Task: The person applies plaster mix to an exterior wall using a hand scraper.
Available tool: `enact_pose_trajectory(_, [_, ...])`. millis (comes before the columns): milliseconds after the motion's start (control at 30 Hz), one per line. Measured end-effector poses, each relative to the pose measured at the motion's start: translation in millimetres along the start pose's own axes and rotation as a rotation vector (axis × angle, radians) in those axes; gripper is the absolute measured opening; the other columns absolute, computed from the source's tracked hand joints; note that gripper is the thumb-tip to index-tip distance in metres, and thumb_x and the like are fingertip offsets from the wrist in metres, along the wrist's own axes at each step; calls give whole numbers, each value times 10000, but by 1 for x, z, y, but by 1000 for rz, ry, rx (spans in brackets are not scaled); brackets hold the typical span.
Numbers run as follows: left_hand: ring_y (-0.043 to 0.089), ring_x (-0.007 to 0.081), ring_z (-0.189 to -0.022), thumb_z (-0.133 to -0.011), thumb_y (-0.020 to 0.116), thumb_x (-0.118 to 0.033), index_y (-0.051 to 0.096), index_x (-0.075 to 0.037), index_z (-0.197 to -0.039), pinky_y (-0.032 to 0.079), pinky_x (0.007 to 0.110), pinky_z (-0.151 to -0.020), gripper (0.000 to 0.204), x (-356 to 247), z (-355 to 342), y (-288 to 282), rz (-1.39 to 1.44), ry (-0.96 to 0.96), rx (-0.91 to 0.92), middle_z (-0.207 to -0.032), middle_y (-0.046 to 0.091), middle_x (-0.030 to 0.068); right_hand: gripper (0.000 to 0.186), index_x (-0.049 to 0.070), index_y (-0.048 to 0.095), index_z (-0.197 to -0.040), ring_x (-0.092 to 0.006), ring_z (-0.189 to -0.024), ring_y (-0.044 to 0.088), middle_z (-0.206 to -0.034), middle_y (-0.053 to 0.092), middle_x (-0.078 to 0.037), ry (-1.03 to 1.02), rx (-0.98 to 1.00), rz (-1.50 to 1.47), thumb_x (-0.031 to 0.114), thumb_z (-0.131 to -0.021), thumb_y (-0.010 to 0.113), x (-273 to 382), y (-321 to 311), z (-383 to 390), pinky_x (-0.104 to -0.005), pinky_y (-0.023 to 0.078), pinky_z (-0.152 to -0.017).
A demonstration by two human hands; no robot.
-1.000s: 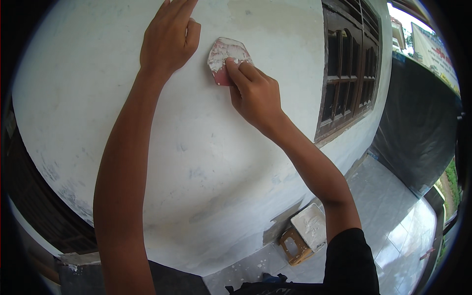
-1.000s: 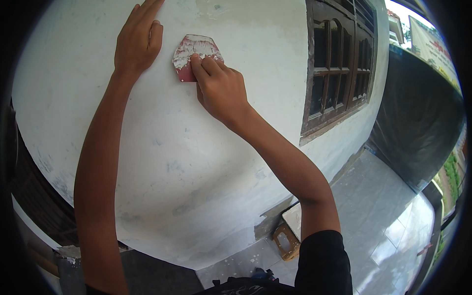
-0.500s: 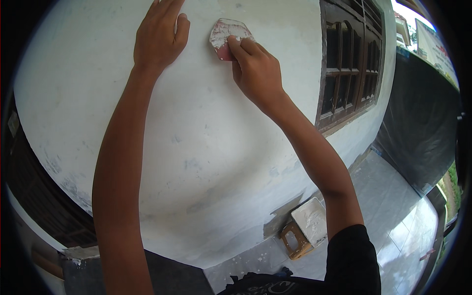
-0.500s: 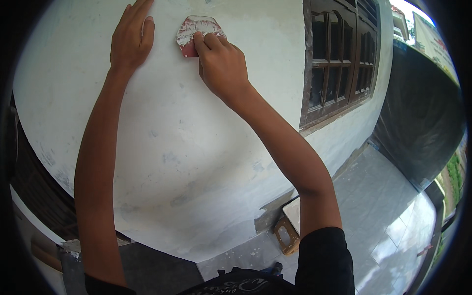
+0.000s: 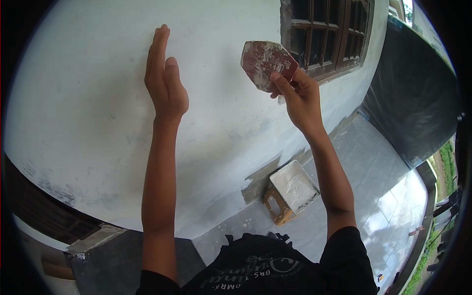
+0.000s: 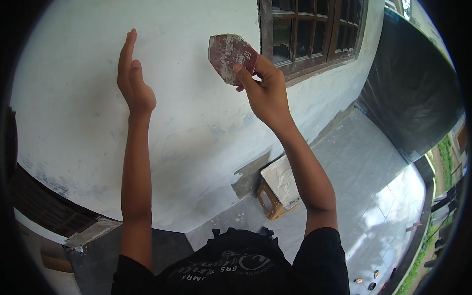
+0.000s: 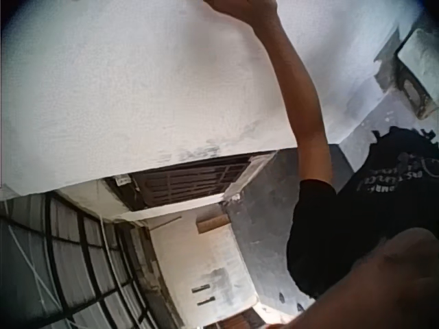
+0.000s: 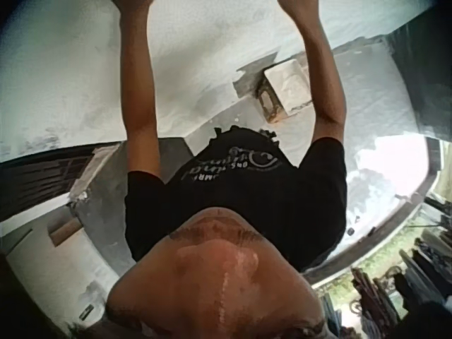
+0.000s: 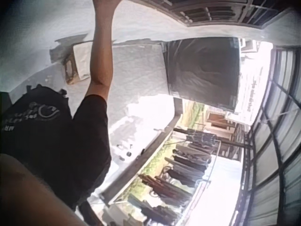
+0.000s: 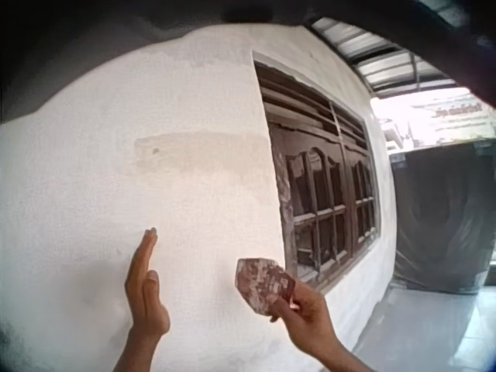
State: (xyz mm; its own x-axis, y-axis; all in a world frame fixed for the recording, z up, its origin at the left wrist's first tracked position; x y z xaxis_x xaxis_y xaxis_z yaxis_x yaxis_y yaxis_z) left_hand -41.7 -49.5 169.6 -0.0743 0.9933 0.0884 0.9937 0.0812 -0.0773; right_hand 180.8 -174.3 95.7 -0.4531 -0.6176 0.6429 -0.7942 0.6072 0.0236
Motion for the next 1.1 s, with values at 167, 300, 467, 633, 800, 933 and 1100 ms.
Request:
enact_pose_trajectory(167, [436, 389, -1461, -1013, 332, -171, 475, 70, -1480, 342, 477, -1214, 544, -25, 84, 83, 194, -230, 79, -1522, 509, 243, 230, -23, 724, -1128, -99, -800, 658, -894, 732, -56, 257, -133, -65, 170, -1008, 688, -65, -73, 50, -281, 567, -691])
enact_pose_trajectory(300, [415, 394, -1473, -1010, 328, -166, 454, 88, -1488, 324, 475, -1224, 556, -46, 137, 146, 296, -358, 153, -1524, 500, 256, 241, -52, 724, -1111, -95, -817, 669, -938, 748, -67, 363, -150, 25, 164, -1010, 688, -106, -121, 88, -290, 566, -784])
enact_pose_trajectory(467, [396, 398, -1484, -1024, 320, -176, 438, 87, -1497, 306, 464, -1232, 555, -77, 200, 212, 395, -504, 313, -1547, 464, 269, 242, -79, 714, -1129, -121, -900, 695, -1015, 753, -95, 457, -300, -72, 132, -1023, 661, -144, -165, 143, -306, 567, -865])
enact_pose_trajectory(633, [382, 410, -1489, -1028, 314, -182, 419, 93, -1504, 297, 464, -1233, 560, -107, 267, 261, 525, -654, 492, -1560, 441, 280, 253, -89, 700, -1146, -141, -924, 708, -1032, 750, -117, 616, -451, -105, 129, -1027, 651, -190, -203, 213, -304, 577, -884])
enact_pose_trajectory(800, [390, 434, -1475, -1038, 322, -189, 416, 117, -1492, 298, 467, -1230, 555, -124, 348, 288, 630, -764, 660, -1547, 438, 309, 254, -86, 695, -1139, -144, -901, 716, -1037, 745, -122, 830, -642, -107, 136, -1020, 661, -232, -218, 292, -311, 596, -868])
enact_pose_trajectory(933, [409, 429, -1463, -1041, 332, -190, 433, 128, -1475, 303, 456, -1224, 548, -133, 412, 304, 688, -830, 780, -1532, 459, 309, 239, -80, 698, -1126, -145, -885, 717, -1011, 743, -114, 957, -770, -90, 128, -1013, 668, -260, -224, 359, -313, 604, -851])
enact_pose_trajectory(1100, [439, 425, -1438, -1045, 333, -191, 456, 138, -1451, 317, 445, -1214, 537, -134, 485, 315, 787, -930, 889, -1507, 486, 305, 207, -68, 697, -1100, -159, -867, 717, -995, 736, -118, 1059, -926, -58, 106, -988, 688, -285, -217, 432, -325, 625, -824])
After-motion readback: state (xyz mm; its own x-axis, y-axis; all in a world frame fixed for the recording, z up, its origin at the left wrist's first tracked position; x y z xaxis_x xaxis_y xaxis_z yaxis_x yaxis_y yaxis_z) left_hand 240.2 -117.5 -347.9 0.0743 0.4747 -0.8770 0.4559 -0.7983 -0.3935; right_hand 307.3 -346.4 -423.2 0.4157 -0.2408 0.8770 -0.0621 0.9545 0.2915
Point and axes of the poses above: each hand's wrist, its own z-axis away from the middle knuckle, its own y-axis out of the palm, x = y × z, the point moved 9 cm from there along -z, towards the middle knuckle
